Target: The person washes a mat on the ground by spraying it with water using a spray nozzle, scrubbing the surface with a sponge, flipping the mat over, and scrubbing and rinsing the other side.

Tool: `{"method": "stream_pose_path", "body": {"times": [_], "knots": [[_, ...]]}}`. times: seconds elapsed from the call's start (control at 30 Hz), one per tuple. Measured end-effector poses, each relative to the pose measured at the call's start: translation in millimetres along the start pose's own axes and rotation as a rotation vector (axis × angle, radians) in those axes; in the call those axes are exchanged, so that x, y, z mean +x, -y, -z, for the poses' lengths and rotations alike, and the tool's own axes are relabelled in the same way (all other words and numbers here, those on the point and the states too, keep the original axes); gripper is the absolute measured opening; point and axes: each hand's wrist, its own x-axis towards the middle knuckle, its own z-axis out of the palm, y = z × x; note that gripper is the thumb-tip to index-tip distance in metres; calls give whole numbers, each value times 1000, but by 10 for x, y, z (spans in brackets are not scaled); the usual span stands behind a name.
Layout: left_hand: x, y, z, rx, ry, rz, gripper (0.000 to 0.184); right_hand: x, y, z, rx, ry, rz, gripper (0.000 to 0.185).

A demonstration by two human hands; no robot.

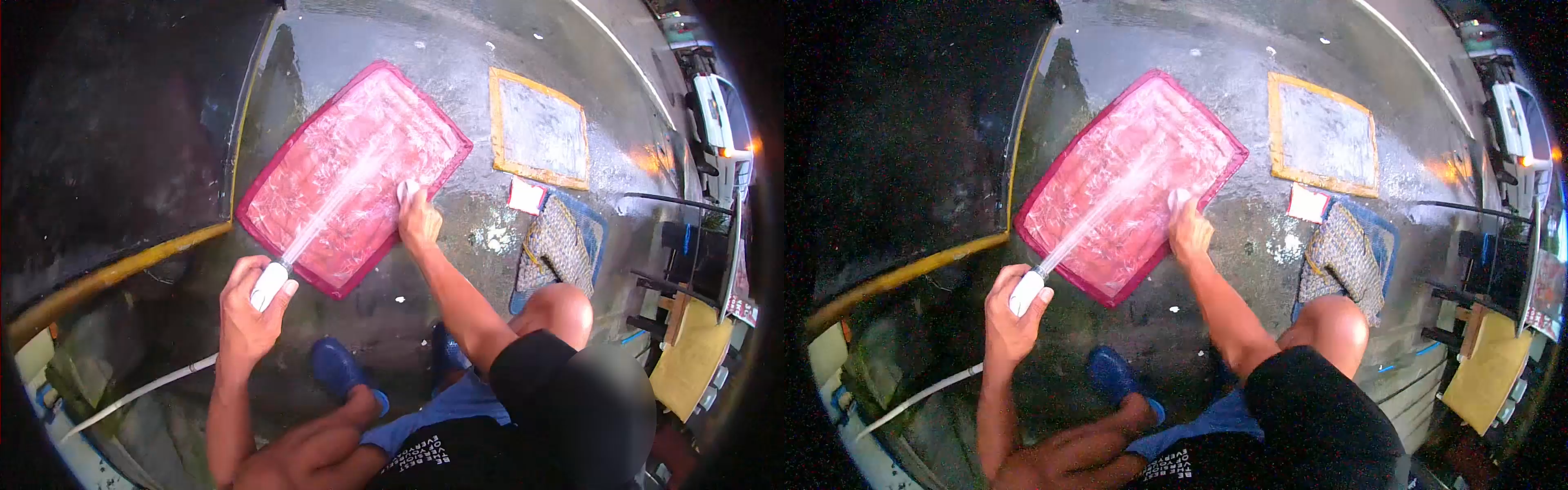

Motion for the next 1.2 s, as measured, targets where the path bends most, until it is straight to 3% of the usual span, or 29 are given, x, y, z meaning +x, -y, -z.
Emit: {"method": "stream_pose_path", "body": {"times": [0.07, 0.1, 0.17, 0.23, 0.33, 0.4, 0.53, 0.67, 0.73, 0.77, 0.87, 0.9, 0.93, 0.97, 1.0, 1.03, 1.07, 1.17, 1.2], "knots": [[26, 20, 20, 9, 8, -20, 28, 159, -252, -83, -29, -18, 47, 29], [1, 53, 60, 8, 9, -18, 28, 868, -404, -43, 1, -196, -115, 32], [-73, 81, 144, 12, 1, -11, 27, 1508, -410, 133, -36, -167, -178, 36], [-109, 73, 150, 9, -6, -4, 27, 2029, -465, -140, -64, -169, -250, 39], [-105, 12, 155, -47, 1, 93, 26, 2080, -18, -454, -210, -200, -161, 43], [-89, 68, 151, -13, -21, 47, 26, 1883, 643, -77, -8, -104, -112, 47], [-20, 74, 96, 14, -31, 32, 26, 2134, 1532, -210, 133, 15, 260, 45], [35, 75, 101, 14, -17, 37, 26, 1942, 1105, 35, 281, -26, 292, 34], [40, 123, 133, 0, -60, 16, 27, 1862, 255, -68, -92, -512, 771, 24], [34, 140, 158, -7, -72, 22, 27, 1893, -177, -266, -321, -561, 780, 28], [34, 178, 173, -21, -85, 25, 27, 1681, -6, -52, -13, -82, -41, 37], [25, 170, 160, -21, -77, 24, 27, 1730, 127, -296, 110, -195, -84, 43], [34, 161, 153, -16, -73, 18, 27, 1479, 629, -27, 235, -96, -109, 43], [60, 150, 147, -10, -71, 6, 27, 1592, 697, -577, 71, -39, 263, 44], [82, 134, 134, -3, -73, -5, 27, 1153, 1284, -190, 165, 256, 160, 43], [91, 119, 122, 5, -68, -13, 26, 675, 1629, 46, 301, 298, 276, 39], [110, 106, 129, 6, -69, -10, 26, 468, 1637, -524, 335, 454, 456, 36], [198, 78, 151, 6, -79, -30, 26, -642, 1621, -425, 169, 563, 863, 23], [210, 89, 152, 12, -79, -43, 26, -963, 1449, -241, 273, 451, 908, 27]]}}
